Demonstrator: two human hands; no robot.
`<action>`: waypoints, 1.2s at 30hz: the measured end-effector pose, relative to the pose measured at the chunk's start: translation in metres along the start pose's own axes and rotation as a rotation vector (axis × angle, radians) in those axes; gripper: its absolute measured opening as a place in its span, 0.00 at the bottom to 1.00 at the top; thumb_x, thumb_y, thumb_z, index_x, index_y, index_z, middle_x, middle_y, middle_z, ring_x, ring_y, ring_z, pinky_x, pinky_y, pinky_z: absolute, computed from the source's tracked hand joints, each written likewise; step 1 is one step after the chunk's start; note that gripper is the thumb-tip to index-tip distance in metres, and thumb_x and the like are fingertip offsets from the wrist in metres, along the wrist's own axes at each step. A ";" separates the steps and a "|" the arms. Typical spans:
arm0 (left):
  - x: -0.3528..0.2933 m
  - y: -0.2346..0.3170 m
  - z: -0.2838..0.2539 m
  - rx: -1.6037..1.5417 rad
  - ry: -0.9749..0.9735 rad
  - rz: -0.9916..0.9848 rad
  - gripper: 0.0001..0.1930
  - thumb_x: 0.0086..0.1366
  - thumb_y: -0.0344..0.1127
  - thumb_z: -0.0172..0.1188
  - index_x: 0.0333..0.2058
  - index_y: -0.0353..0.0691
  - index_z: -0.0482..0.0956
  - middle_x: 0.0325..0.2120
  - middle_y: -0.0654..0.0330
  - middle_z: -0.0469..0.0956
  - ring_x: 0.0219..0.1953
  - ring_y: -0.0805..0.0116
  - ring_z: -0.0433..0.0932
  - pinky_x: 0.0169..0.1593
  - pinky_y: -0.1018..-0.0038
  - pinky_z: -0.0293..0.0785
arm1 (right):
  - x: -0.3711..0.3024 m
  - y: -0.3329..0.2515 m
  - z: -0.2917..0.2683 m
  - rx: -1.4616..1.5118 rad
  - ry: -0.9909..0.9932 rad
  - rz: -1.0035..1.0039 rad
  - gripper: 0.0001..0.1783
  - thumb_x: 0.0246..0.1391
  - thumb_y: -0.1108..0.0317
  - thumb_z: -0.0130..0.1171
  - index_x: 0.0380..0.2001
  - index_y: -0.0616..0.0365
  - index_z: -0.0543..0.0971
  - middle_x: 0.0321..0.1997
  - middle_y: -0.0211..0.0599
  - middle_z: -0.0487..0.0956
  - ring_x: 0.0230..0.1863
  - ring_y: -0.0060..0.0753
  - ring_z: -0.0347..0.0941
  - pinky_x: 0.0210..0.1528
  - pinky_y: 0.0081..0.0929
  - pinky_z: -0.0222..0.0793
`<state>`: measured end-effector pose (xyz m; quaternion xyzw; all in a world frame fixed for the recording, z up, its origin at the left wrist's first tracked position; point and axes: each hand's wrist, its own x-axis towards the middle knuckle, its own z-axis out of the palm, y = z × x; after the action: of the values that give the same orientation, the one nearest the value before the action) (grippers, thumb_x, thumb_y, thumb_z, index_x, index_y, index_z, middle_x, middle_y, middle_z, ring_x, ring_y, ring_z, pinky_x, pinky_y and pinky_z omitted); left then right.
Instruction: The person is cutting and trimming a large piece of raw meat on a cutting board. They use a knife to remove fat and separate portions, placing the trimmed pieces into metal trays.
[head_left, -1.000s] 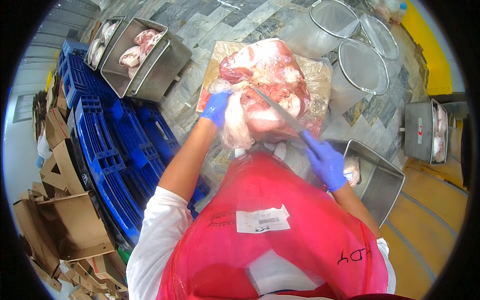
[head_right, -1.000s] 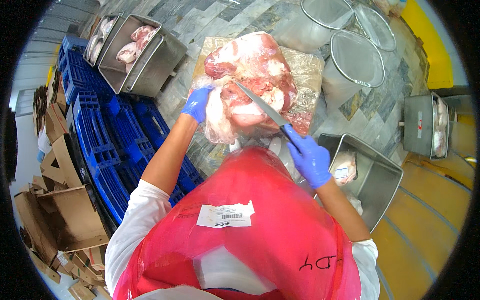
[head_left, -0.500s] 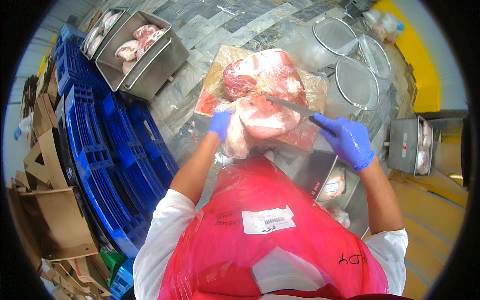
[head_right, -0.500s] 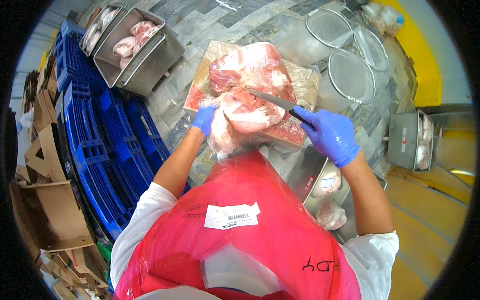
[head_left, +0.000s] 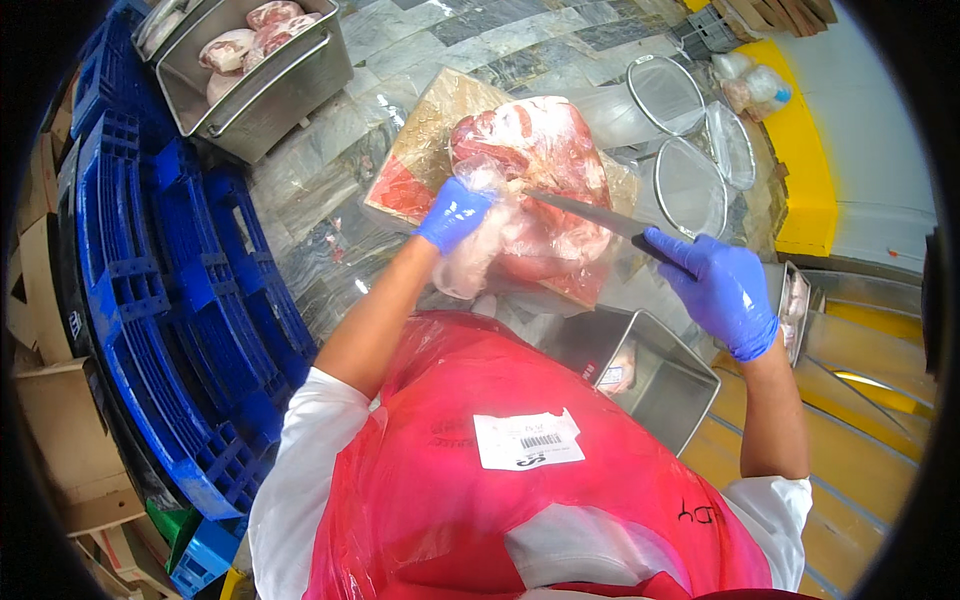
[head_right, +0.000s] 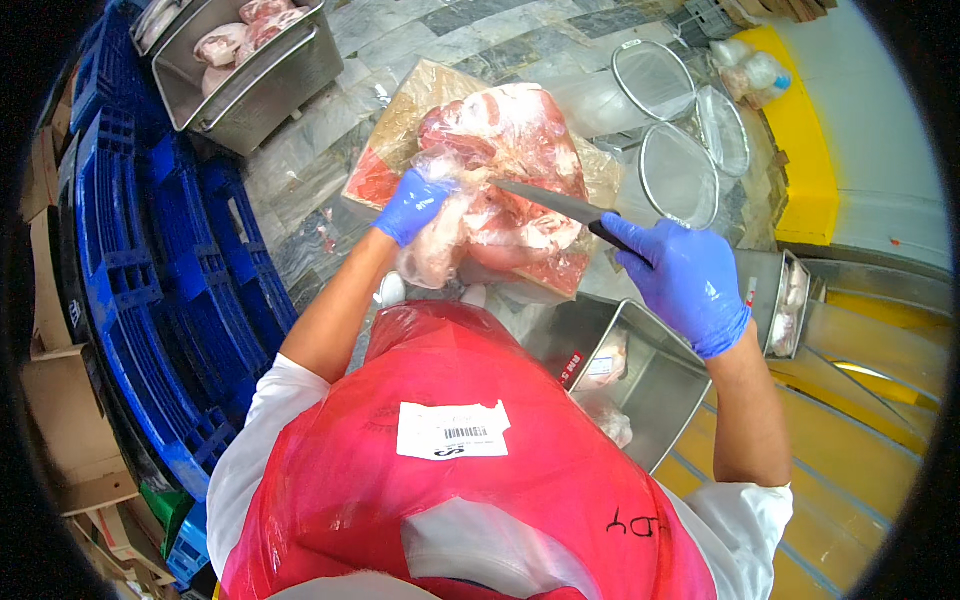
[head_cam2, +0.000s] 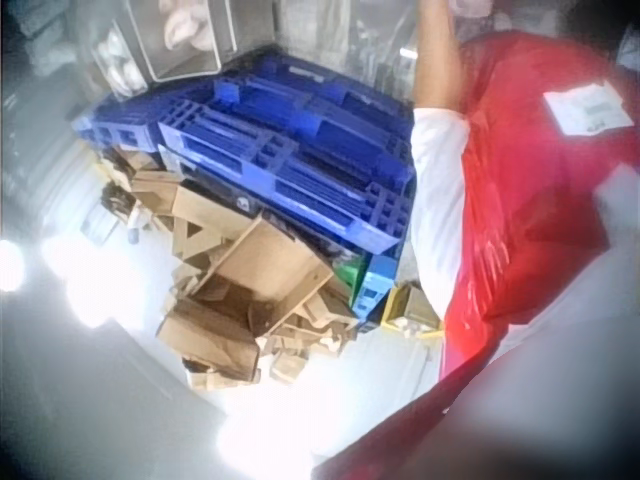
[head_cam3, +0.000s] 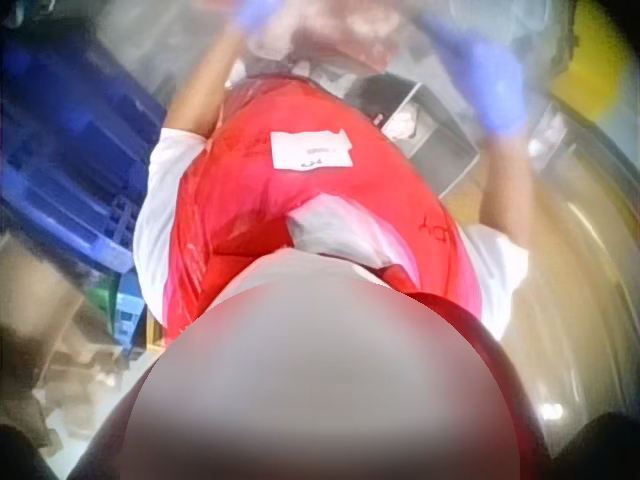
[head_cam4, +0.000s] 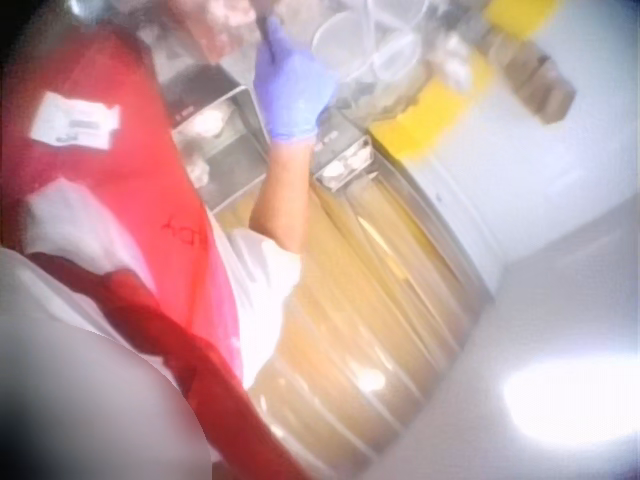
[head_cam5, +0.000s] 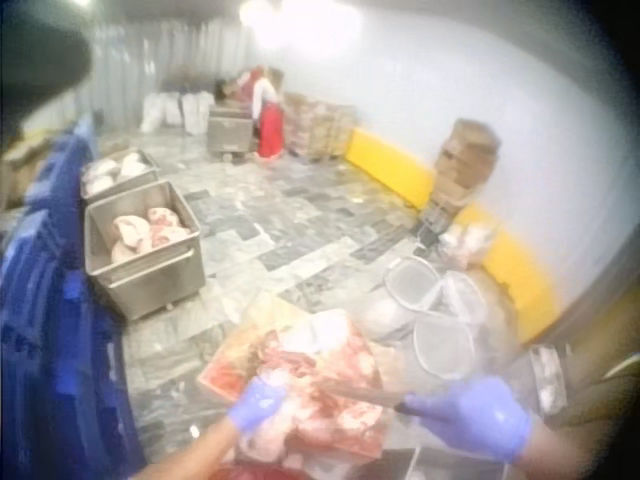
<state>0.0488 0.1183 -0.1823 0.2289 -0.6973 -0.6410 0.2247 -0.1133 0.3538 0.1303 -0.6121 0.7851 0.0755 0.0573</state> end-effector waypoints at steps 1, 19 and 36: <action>0.005 -0.007 -0.005 0.053 -0.066 -0.023 0.11 0.68 0.36 0.57 0.42 0.37 0.81 0.35 0.49 0.82 0.36 0.58 0.79 0.43 0.62 0.76 | -0.005 -0.002 0.002 -0.002 0.008 0.015 0.23 0.54 0.60 0.68 0.55 0.32 0.83 0.26 0.42 0.78 0.26 0.50 0.77 0.29 0.44 0.72; 0.092 0.100 0.024 1.359 -0.804 0.256 0.15 0.59 0.37 0.61 0.45 0.43 0.85 0.37 0.46 0.84 0.38 0.45 0.84 0.44 0.55 0.81 | -0.137 0.018 0.132 0.655 0.109 0.547 0.25 0.57 0.60 0.66 0.59 0.33 0.81 0.28 0.43 0.79 0.31 0.50 0.76 0.34 0.42 0.71; 0.150 0.040 -0.002 1.038 -0.826 0.389 0.19 0.61 0.46 0.67 0.46 0.40 0.84 0.45 0.49 0.84 0.48 0.48 0.82 0.54 0.60 0.77 | -0.217 -0.021 0.167 1.112 0.166 0.878 0.24 0.58 0.72 0.65 0.59 0.52 0.80 0.46 0.49 0.86 0.41 0.30 0.83 0.46 0.29 0.76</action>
<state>-0.0711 0.0287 -0.1395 -0.0854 -0.9707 -0.2069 -0.0873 -0.0404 0.5865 0.0048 -0.1230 0.8830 -0.3670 0.2654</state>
